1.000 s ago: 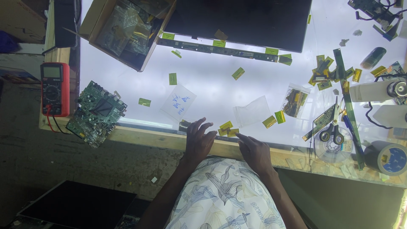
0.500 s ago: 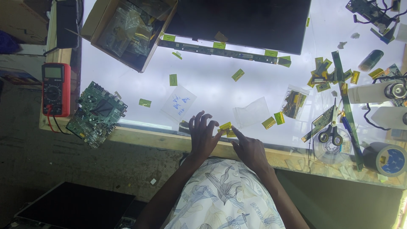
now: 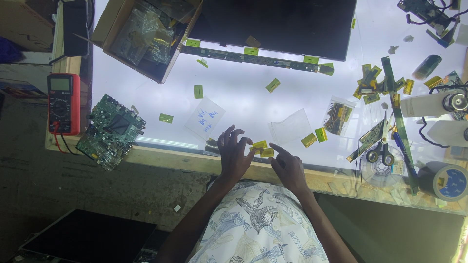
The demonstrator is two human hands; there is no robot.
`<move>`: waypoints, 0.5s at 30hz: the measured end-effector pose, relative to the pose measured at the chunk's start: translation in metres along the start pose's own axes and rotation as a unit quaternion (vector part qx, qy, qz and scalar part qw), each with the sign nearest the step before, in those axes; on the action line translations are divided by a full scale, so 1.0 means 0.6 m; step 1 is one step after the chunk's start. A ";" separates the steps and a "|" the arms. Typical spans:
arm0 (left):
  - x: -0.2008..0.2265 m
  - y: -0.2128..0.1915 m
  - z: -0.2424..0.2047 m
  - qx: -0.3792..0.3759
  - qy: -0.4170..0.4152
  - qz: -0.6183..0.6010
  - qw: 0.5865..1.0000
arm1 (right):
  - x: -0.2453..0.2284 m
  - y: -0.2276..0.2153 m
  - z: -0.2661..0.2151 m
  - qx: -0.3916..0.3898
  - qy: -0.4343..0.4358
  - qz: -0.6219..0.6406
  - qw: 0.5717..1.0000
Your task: Sorting and inspecting small electronic ribbon cables on a light table in a repair shop
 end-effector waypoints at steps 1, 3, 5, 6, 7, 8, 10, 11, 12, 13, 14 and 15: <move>0.000 -0.001 0.001 0.000 0.000 0.000 1.000 | 0.000 0.000 0.003 0.000 0.000 0.000 1.000; 0.001 -0.003 0.001 -0.008 -0.003 -0.006 1.000 | 0.002 0.003 0.007 0.004 0.018 0.077 0.997; 0.001 -0.004 0.001 -0.009 -0.006 -0.007 1.000 | 0.011 0.009 0.011 0.004 0.024 0.106 0.994; 0.001 -0.005 0.002 -0.011 -0.007 -0.009 1.000 | 0.016 0.012 0.013 0.004 0.032 0.136 0.990; 0.000 -0.005 0.002 -0.010 -0.007 -0.008 1.000 | 0.017 0.016 0.015 0.004 0.031 0.136 0.990; 0.000 -0.005 0.002 -0.012 -0.005 -0.005 1.000 | 0.021 0.019 0.017 0.014 0.050 0.176 0.983; 0.000 -0.005 0.001 -0.014 -0.002 -0.001 1.000 | 0.026 0.025 0.021 0.023 0.070 0.217 0.974; 0.000 -0.005 0.002 -0.016 -0.004 0.003 1.000 | 0.028 0.027 0.022 0.031 0.079 0.242 0.967; 0.001 -0.004 0.002 -0.019 -0.005 0.006 1.000 | 0.031 0.029 0.024 0.040 0.088 0.267 0.959; 0.002 -0.007 0.002 -0.019 -0.005 0.006 1.000 | 0.029 0.030 0.025 0.041 0.088 0.267 0.959; 0.004 -0.010 0.002 -0.014 -0.002 -0.003 1.000 | 0.027 0.029 0.027 0.044 0.091 0.243 0.965; 0.006 -0.013 0.003 -0.010 0.002 -0.011 1.000 | 0.025 0.028 0.029 0.047 0.093 0.219 0.970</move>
Point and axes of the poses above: each hand's wrist, its own z-axis towards the middle knuckle, its own y-axis out of the palm, x = y × z, the point moved 4 cm from there along z, towards the middle knuckle, and after that the axes turned 7 degrees about -y, right-handed, at the moved point
